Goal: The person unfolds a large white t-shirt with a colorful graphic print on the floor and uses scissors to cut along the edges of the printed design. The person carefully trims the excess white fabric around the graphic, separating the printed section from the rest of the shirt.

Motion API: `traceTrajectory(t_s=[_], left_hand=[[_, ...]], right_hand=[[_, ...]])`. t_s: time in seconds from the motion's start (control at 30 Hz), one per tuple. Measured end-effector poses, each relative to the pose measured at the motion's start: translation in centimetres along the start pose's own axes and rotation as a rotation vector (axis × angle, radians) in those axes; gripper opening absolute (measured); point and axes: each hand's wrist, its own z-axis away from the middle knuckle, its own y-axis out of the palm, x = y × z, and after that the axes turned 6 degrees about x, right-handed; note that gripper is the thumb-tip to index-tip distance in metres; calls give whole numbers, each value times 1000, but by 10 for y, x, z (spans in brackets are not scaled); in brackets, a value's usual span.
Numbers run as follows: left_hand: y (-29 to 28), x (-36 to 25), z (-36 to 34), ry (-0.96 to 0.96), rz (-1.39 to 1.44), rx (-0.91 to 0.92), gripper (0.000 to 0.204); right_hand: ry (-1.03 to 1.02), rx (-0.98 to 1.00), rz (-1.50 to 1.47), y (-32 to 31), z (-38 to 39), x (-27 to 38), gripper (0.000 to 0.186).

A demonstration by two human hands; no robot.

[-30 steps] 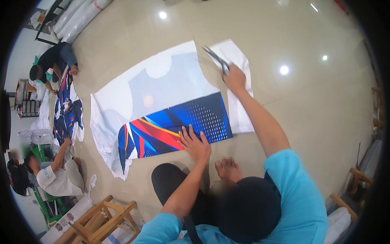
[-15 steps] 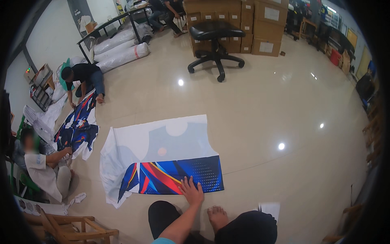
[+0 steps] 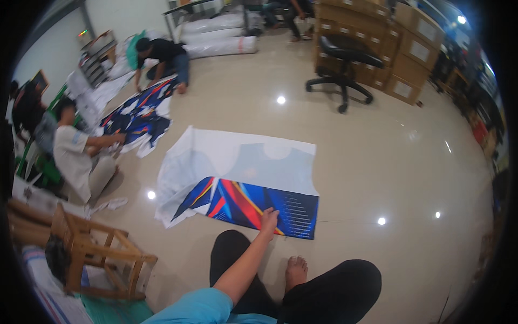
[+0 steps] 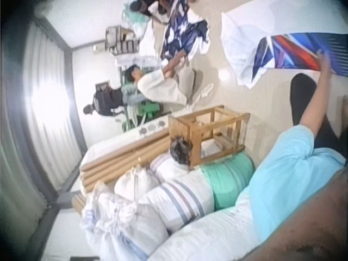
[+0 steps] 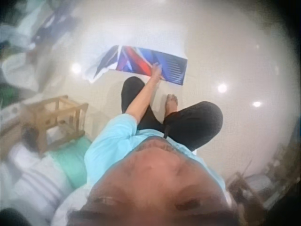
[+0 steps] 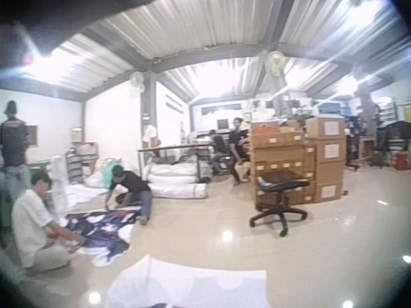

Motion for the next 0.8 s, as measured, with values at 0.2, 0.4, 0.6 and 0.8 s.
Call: traceTrajectory(t_s=[0.2,0.4,0.6,0.8], left_hand=[[-39,-35,43,-152,329,104,24],[-34,-54,47,-164,296,89,19],[-87,-17,11,-206,-15,-319,65],[-102,-54,-29,-600,66,-656,91]], right_hand=[[30,86,167,7,-15,-13,25],[95,0,130,17,-33,-53,26],[434,-77,-473,-57,-74,-134,50],[355,-105,-410,-62,-138,-106,43]])
